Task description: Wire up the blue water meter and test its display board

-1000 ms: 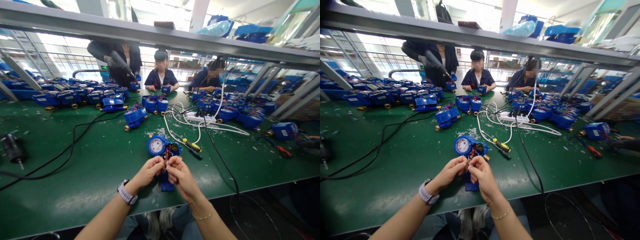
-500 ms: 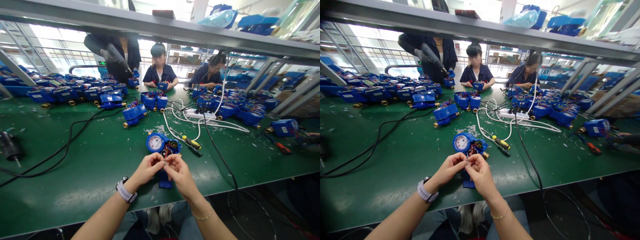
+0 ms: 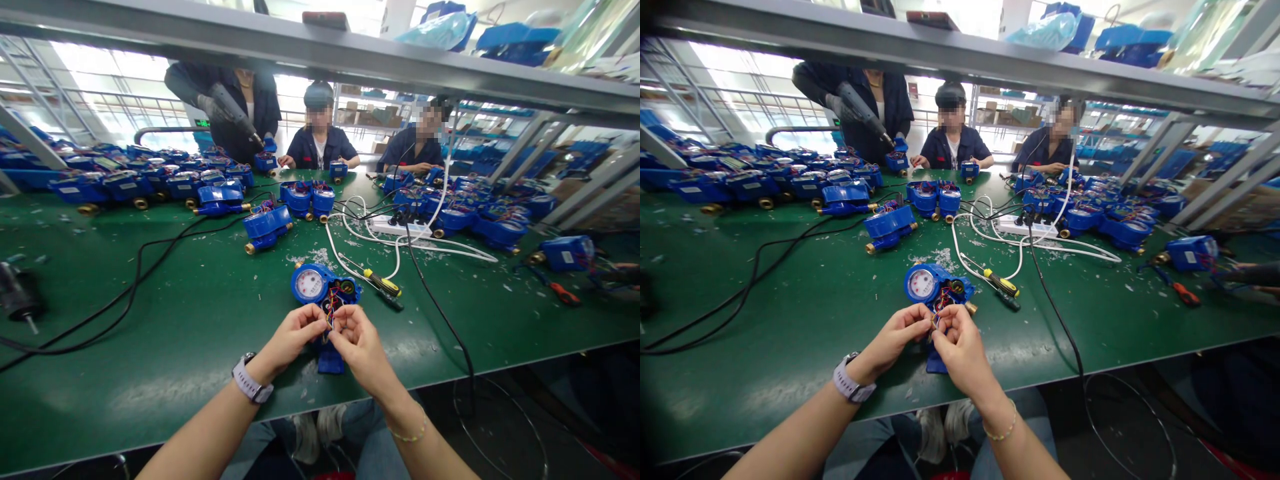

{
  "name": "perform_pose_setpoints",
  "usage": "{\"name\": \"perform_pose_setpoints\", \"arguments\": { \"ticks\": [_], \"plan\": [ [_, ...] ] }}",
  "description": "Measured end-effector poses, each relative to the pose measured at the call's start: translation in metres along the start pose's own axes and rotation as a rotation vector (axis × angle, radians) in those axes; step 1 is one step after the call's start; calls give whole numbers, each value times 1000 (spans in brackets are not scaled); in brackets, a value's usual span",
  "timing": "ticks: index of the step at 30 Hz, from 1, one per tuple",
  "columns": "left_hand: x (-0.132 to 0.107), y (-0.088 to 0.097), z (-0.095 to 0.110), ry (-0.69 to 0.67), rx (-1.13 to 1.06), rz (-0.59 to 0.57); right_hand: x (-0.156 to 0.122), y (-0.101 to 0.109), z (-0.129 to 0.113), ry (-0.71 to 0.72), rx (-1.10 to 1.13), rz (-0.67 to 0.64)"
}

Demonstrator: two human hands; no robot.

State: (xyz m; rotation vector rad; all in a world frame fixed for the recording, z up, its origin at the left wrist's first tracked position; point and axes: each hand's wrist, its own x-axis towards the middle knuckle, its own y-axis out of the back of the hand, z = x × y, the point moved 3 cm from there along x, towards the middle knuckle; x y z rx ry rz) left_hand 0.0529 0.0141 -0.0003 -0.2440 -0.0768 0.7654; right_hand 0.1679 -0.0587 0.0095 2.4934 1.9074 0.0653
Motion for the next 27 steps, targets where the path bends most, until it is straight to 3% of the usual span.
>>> {"name": "perform_pose_setpoints", "arguments": {
  "ticks": [13,21,27],
  "plan": [
    [-1,1,0,-76,166,-65,6,2,1,-71,51,49],
    [0,2,0,-12,10,-22,7,5,0,-18,-82,77],
    [0,3,0,49,-147,34,4,5,5,-50,191,143]
  ]
}}
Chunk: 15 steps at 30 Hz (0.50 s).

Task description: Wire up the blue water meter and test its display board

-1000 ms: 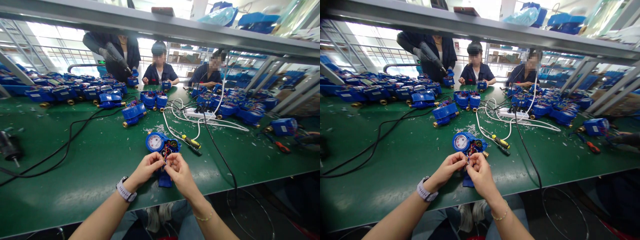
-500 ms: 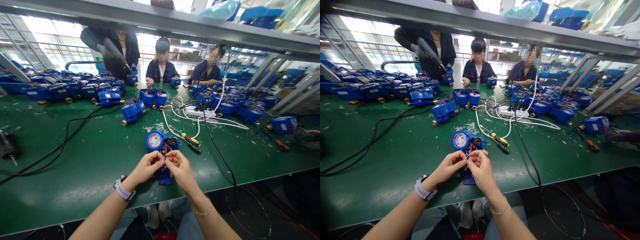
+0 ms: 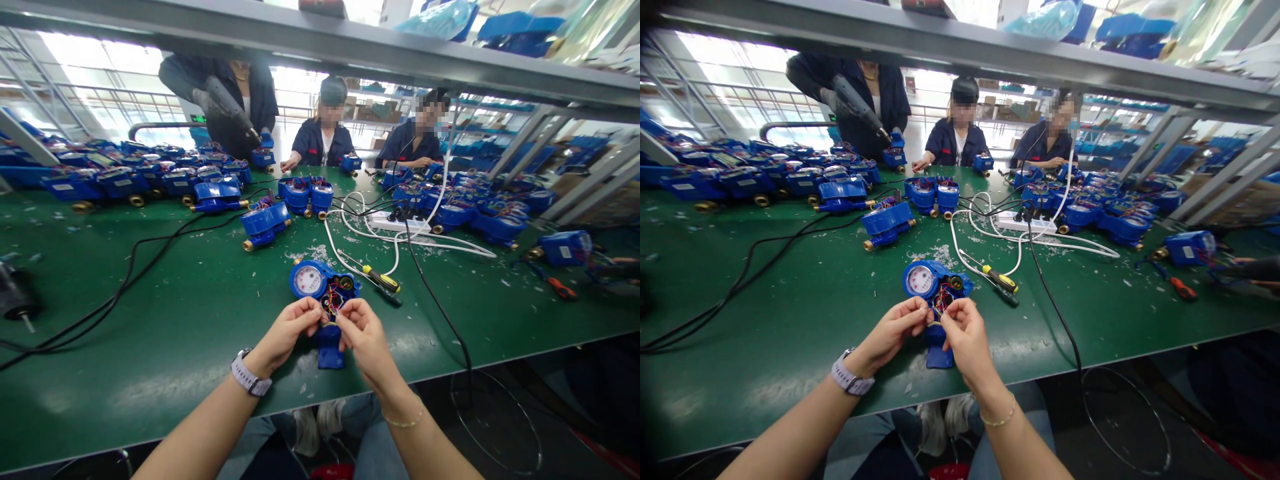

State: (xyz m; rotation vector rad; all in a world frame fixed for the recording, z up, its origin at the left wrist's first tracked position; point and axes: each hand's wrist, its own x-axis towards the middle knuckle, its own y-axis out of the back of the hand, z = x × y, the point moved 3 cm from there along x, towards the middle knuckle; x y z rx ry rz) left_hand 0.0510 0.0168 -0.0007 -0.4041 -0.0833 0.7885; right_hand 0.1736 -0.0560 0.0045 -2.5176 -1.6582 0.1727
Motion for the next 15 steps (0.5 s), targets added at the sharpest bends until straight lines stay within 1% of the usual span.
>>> {"name": "perform_pose_setpoints", "arguments": {
  "ticks": [3,5,9,12,15],
  "plan": [
    [1,0,0,-10,-9,22,-2,1,0,-5,93,-1],
    [1,-1,1,-24,25,35,-3,0,-2,-1,107,-24],
    [1,-1,1,-45,82,33,-5,-2,-5,10,51,-82],
    [1,0,0,-34,60,24,-6,-3,-6,19,-1,-68],
    [0,1,-2,-6,-5,-10,-5,-2,-6,44,-46,-50]
  ]
}}
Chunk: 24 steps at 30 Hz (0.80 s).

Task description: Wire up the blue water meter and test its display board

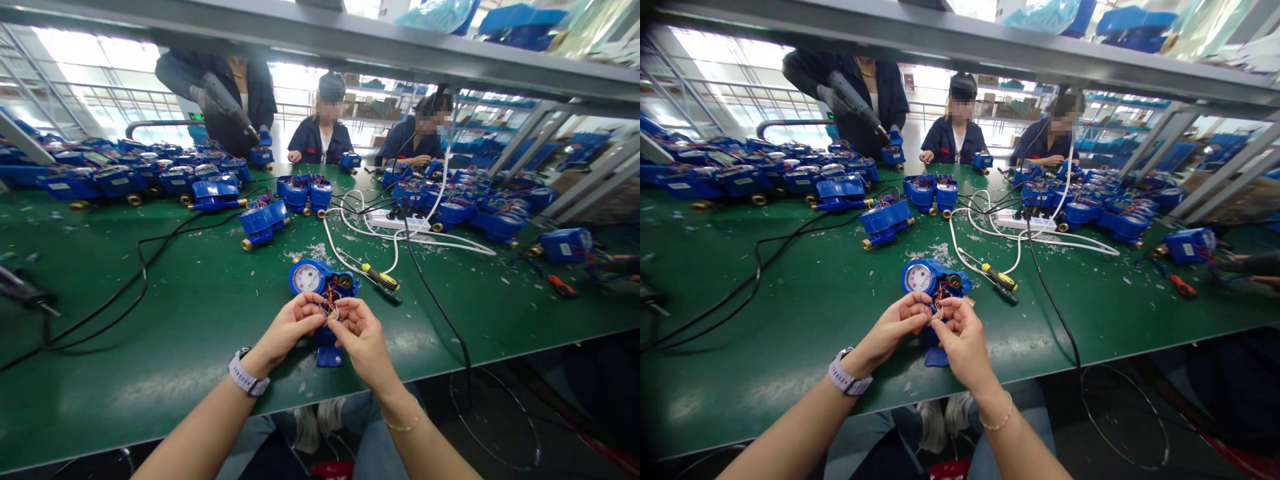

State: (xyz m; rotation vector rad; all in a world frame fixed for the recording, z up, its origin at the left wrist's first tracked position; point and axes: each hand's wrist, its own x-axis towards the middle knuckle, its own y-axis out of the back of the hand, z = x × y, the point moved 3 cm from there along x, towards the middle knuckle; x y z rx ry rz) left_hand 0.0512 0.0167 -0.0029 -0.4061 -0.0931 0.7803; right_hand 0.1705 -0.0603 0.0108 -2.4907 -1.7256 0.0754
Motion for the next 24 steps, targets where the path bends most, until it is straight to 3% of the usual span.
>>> {"name": "perform_pose_setpoints", "arguments": {
  "ticks": [9,14,24],
  "plan": [
    [0,1,-1,-23,-56,-34,0,2,2,98,-141,8],
    [1,1,0,-19,4,19,1,4,4,108,-193,-7],
    [0,1,-3,12,-110,23,2,2,-1,108,-223,-107]
  ]
}}
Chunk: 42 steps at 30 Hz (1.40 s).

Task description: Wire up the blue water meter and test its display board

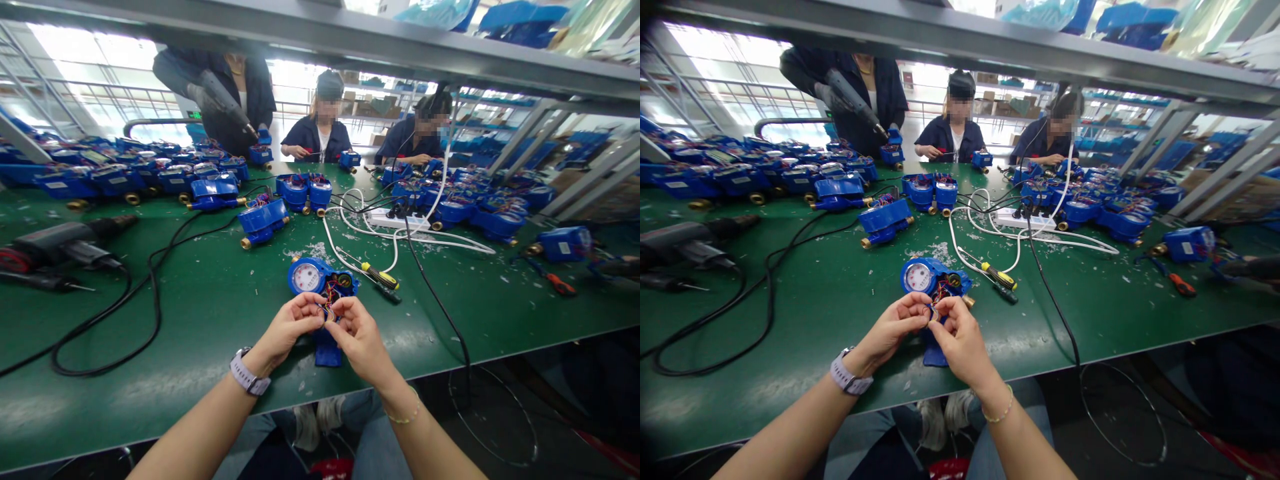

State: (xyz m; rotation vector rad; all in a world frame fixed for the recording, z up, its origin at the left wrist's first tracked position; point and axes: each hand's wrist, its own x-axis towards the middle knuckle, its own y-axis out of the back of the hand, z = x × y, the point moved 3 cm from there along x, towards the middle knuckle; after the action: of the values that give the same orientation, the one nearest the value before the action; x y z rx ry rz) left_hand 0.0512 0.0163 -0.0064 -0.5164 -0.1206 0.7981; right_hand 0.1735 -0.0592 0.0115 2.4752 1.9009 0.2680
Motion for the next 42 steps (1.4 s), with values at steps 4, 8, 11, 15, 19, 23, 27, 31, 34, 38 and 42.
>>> {"name": "perform_pose_setpoints", "arguments": {
  "ticks": [4,8,11,15,19,23,27,31,34,38,42],
  "plan": [
    [0,-1,0,16,-60,-22,2,1,2,-35,51,-23],
    [-1,0,0,35,-88,-12,3,2,2,-50,98,-49],
    [-1,0,-1,63,-104,2,4,4,1,-67,140,-68],
    [-1,2,-1,103,-120,27,5,6,0,-103,210,-91],
    [-1,2,0,135,-145,45,6,9,2,-119,276,-96],
    [-2,-1,2,118,-73,-9,6,11,6,-130,292,-27],
    [-2,0,4,96,117,-27,5,9,8,-127,260,24],
    [-2,0,3,54,266,-30,3,6,6,-98,229,51],
    [-1,0,3,8,293,-28,1,3,3,-76,188,51],
    [-1,1,0,11,247,-8,-1,1,2,-53,156,87],
    [0,2,-4,55,153,4,2,2,2,-18,182,74]
  ]
}}
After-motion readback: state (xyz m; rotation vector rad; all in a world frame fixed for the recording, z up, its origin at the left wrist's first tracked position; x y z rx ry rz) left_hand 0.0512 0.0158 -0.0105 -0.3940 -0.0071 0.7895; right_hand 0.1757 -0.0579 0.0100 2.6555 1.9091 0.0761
